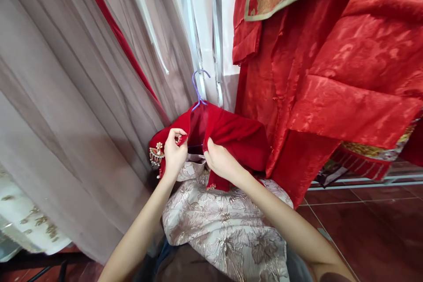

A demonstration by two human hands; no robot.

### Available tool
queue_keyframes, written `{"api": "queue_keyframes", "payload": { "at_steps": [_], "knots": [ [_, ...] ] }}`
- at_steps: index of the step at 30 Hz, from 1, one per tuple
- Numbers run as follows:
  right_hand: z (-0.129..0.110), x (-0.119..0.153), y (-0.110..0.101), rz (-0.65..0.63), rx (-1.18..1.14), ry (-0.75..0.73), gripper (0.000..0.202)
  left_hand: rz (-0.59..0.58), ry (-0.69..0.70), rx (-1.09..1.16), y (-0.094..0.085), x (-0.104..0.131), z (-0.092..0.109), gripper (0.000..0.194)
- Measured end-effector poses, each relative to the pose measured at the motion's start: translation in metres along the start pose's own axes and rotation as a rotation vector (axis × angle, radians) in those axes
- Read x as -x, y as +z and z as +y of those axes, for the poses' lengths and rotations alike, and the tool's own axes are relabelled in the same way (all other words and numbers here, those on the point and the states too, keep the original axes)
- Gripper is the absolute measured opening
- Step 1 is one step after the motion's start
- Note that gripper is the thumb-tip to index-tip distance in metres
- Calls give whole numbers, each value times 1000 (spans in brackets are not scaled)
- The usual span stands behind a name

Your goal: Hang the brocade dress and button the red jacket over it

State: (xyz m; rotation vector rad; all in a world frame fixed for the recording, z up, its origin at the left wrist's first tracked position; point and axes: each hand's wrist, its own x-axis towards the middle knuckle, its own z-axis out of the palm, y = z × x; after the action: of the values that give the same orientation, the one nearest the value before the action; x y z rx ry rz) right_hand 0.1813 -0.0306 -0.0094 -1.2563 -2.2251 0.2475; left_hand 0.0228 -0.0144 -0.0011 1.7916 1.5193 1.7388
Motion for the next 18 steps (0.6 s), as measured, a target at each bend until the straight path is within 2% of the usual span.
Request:
{"api": "queue_keyframes", "payload": {
  "at_steps": [5, 7, 10, 13, 15, 18],
  "knots": [
    [-6, 7, -2, -25, -93, -33, 21, -72, -2, 122, -11, 10, 14, 6],
    [-5, 8, 0, -9, -130, -43, 22, -114, 11, 143, -14, 15, 10, 6],
    [-3, 10, 4, -27, -170, -21, 24, -131, 27, 119, -9, 22, -8, 8],
    [-2, 10, 10, -79, -114, 58, 25, -85, 81, -26, 1, 29, -26, 18],
    [0, 9, 11, -89, -42, 86, 23, -64, 137, -184, 3, 30, -31, 30],
    [7, 9, 7, -6, 32, 76, 16, 33, 164, -397, -9, 27, -31, 36]
  ]
}}
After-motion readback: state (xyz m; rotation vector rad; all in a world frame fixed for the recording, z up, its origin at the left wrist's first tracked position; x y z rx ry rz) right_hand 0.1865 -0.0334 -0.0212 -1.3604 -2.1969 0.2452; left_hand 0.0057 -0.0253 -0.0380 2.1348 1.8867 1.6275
